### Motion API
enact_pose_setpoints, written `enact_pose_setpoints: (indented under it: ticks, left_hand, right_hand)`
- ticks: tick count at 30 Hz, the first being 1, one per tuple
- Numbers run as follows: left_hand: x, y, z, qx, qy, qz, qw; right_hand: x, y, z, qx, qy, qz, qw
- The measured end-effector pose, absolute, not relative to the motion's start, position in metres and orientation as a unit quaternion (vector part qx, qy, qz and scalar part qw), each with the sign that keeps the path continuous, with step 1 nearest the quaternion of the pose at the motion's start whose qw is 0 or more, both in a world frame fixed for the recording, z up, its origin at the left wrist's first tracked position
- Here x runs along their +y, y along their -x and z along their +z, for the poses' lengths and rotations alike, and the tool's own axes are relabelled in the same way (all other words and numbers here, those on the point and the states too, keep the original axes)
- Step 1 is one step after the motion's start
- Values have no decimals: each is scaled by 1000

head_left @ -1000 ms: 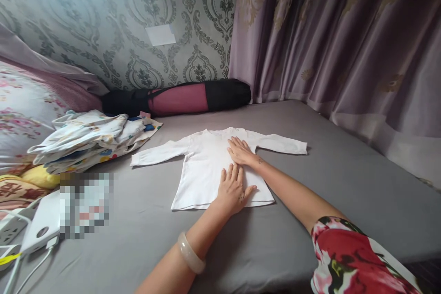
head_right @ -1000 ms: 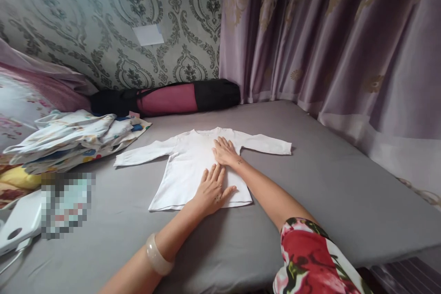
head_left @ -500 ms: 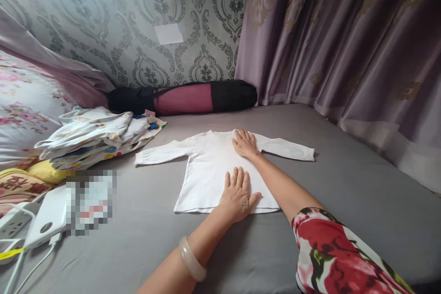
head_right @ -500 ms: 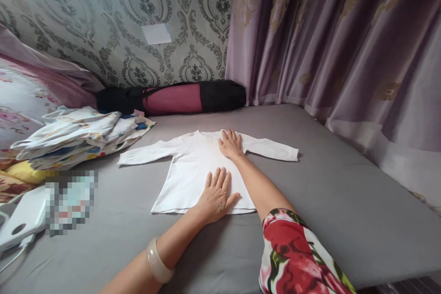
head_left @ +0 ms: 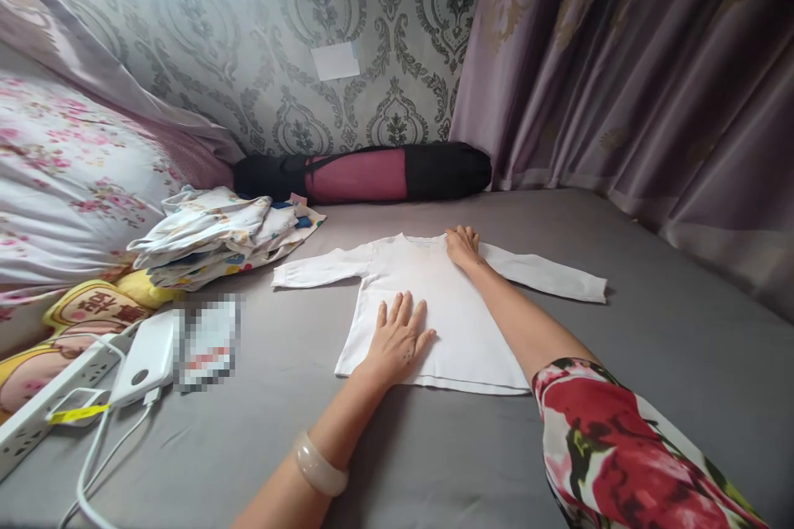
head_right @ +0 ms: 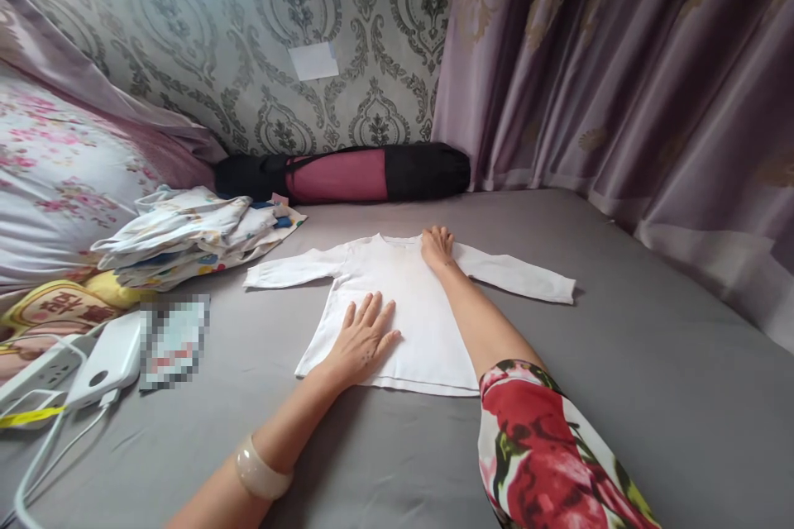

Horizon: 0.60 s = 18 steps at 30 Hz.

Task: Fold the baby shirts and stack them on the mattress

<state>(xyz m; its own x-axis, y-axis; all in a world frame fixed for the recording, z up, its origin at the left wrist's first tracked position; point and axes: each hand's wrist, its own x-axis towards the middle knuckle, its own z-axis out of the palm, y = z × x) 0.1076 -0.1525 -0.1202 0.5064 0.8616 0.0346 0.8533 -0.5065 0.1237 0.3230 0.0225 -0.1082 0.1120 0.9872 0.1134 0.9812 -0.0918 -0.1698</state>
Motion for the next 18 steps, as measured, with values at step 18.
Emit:
enact_pose_setpoints:
  ticks: [18]
  left_hand:
    - [-136,-100,-108,505,-855,94,72]
  right_hand:
    - [36,-273,-88,-718,685,-6,122]
